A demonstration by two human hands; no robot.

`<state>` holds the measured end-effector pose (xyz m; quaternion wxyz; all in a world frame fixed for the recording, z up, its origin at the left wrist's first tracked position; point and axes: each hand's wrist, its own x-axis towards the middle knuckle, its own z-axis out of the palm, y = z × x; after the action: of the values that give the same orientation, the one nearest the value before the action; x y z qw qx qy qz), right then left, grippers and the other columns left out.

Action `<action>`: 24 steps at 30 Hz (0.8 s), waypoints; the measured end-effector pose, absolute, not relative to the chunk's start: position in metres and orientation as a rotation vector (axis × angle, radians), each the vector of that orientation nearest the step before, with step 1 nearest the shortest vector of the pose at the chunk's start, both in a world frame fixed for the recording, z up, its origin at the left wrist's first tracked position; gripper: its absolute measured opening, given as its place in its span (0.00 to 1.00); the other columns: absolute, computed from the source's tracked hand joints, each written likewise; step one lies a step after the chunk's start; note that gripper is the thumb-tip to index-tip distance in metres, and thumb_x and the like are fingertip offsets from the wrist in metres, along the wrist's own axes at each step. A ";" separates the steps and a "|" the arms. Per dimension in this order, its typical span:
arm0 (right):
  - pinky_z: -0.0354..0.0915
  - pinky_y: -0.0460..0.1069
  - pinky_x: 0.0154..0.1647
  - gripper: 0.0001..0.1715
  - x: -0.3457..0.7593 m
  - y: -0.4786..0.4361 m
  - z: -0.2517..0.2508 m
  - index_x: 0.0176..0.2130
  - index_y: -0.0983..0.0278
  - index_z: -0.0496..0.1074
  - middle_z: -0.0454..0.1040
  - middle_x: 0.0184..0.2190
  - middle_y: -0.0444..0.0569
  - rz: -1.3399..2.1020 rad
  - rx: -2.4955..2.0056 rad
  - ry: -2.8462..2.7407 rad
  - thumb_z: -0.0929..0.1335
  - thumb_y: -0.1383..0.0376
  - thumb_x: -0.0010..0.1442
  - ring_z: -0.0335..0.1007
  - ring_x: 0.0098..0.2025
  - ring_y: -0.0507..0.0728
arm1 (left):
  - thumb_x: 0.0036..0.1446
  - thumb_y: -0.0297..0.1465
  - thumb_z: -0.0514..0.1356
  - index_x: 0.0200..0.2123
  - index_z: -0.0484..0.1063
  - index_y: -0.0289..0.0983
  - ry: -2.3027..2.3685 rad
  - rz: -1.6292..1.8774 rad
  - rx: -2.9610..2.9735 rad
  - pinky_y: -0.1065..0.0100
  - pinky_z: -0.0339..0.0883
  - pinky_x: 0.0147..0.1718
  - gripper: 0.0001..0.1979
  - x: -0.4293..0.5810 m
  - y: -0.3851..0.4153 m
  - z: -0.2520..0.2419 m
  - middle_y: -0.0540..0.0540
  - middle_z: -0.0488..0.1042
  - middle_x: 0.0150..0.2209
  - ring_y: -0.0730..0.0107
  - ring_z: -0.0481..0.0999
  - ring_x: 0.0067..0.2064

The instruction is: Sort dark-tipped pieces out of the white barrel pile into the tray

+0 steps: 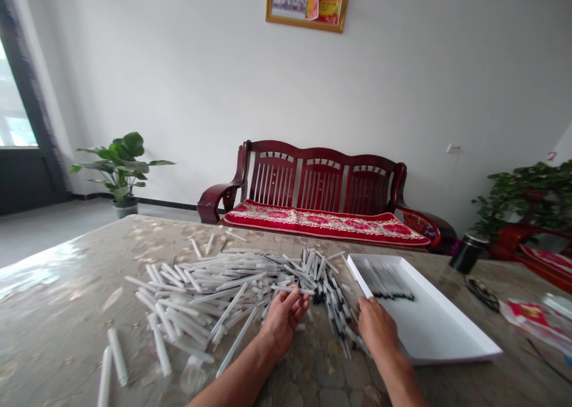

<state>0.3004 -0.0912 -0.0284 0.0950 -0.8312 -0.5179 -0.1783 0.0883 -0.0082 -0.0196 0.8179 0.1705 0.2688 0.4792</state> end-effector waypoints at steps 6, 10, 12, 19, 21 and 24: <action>0.69 0.50 0.36 0.12 0.286 -0.080 -0.029 0.37 0.62 0.75 0.79 0.33 0.52 -0.064 -1.813 -1.248 0.64 0.61 0.57 0.77 0.35 0.60 | 0.52 0.23 0.68 0.32 0.69 0.35 0.545 1.008 0.382 0.74 0.77 0.30 0.09 0.090 -0.009 -0.021 0.50 0.78 0.26 0.72 0.81 0.29; 0.71 0.49 0.27 0.18 0.250 -0.074 -0.027 0.37 0.62 0.73 0.79 0.32 0.50 0.440 -1.425 -1.051 0.67 0.51 0.56 0.77 0.32 0.59 | 0.51 0.23 0.69 0.32 0.69 0.35 0.548 1.005 0.395 0.73 0.77 0.32 0.10 0.090 -0.009 -0.023 0.49 0.78 0.27 0.71 0.82 0.30; 0.73 0.50 0.29 0.17 0.235 -0.074 -0.026 0.37 0.61 0.73 0.79 0.33 0.49 0.567 -1.328 -1.007 0.68 0.51 0.55 0.77 0.33 0.59 | 0.51 0.23 0.69 0.32 0.69 0.35 0.548 1.006 0.398 0.73 0.77 0.32 0.10 0.090 -0.009 -0.023 0.48 0.78 0.27 0.70 0.82 0.30; 0.74 0.54 0.33 0.22 0.228 -0.072 -0.029 0.42 0.62 0.74 0.80 0.36 0.52 0.576 -1.328 -1.024 0.70 0.52 0.52 0.77 0.32 0.60 | 0.53 0.21 0.66 0.31 0.70 0.34 0.577 1.003 0.405 0.73 0.77 0.32 0.07 0.093 -0.011 -0.021 0.48 0.78 0.27 0.71 0.81 0.29; 0.74 0.53 0.32 0.22 0.230 -0.071 -0.031 0.43 0.61 0.72 0.79 0.35 0.51 0.551 -1.332 -1.032 0.69 0.53 0.52 0.76 0.32 0.60 | 0.55 0.20 0.64 0.31 0.70 0.35 0.583 0.998 0.407 0.73 0.77 0.32 0.06 0.093 -0.012 -0.020 0.47 0.79 0.27 0.70 0.81 0.29; 0.73 0.52 0.32 0.18 0.230 -0.069 -0.033 0.42 0.60 0.70 0.78 0.33 0.50 0.515 -1.336 -1.024 0.69 0.55 0.52 0.76 0.33 0.60 | 0.56 0.20 0.63 0.31 0.71 0.35 0.580 0.992 0.410 0.73 0.77 0.32 0.06 0.091 -0.013 -0.019 0.46 0.79 0.28 0.70 0.81 0.29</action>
<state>0.2301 -0.0690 -0.0334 0.6372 -0.5850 -0.4483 0.2254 0.0913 -0.0132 -0.0192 0.8195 0.1927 0.2724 0.4660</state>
